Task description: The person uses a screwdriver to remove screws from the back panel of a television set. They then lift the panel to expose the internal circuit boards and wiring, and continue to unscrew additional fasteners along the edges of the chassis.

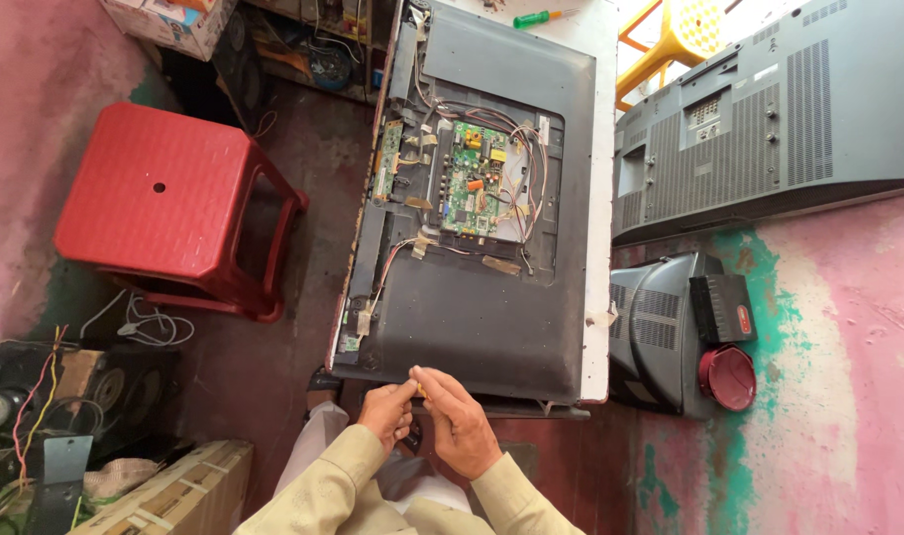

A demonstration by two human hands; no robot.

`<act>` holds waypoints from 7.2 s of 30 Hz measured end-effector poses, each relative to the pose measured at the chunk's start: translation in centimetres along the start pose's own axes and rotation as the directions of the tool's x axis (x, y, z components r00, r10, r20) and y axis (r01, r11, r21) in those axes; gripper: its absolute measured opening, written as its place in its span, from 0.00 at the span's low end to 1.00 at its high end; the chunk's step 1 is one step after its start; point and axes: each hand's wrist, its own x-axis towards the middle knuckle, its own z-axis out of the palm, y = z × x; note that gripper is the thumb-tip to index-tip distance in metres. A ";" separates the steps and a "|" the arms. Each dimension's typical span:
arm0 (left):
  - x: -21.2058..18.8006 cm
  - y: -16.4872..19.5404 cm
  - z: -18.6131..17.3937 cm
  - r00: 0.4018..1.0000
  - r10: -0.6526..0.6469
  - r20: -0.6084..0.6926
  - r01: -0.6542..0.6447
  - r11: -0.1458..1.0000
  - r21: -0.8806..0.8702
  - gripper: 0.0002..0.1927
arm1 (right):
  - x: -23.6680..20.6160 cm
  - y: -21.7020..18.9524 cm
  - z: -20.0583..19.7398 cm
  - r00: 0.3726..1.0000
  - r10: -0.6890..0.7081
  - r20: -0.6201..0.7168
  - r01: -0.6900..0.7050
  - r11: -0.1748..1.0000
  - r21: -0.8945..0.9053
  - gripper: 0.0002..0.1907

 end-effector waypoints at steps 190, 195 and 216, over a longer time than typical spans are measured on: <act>0.6 5.9 -10.7 0.807 0.585 -0.081 -0.575 0.809 0.124 0.07 | 10.8 -5.1 14.0 0.995 0.097 0.028 -0.071 0.869 -0.490 0.13; -0.3 6.0 -10.4 0.813 0.565 -0.138 -0.542 0.823 0.172 0.08 | 9.3 -4.1 12.6 0.996 -0.077 0.035 0.084 0.937 -0.338 0.14; -3.9 6.1 -8.1 0.496 0.859 -0.128 -0.613 0.451 0.649 0.08 | 8.1 -1.5 8.6 0.939 -0.168 0.300 0.187 0.982 -0.037 0.26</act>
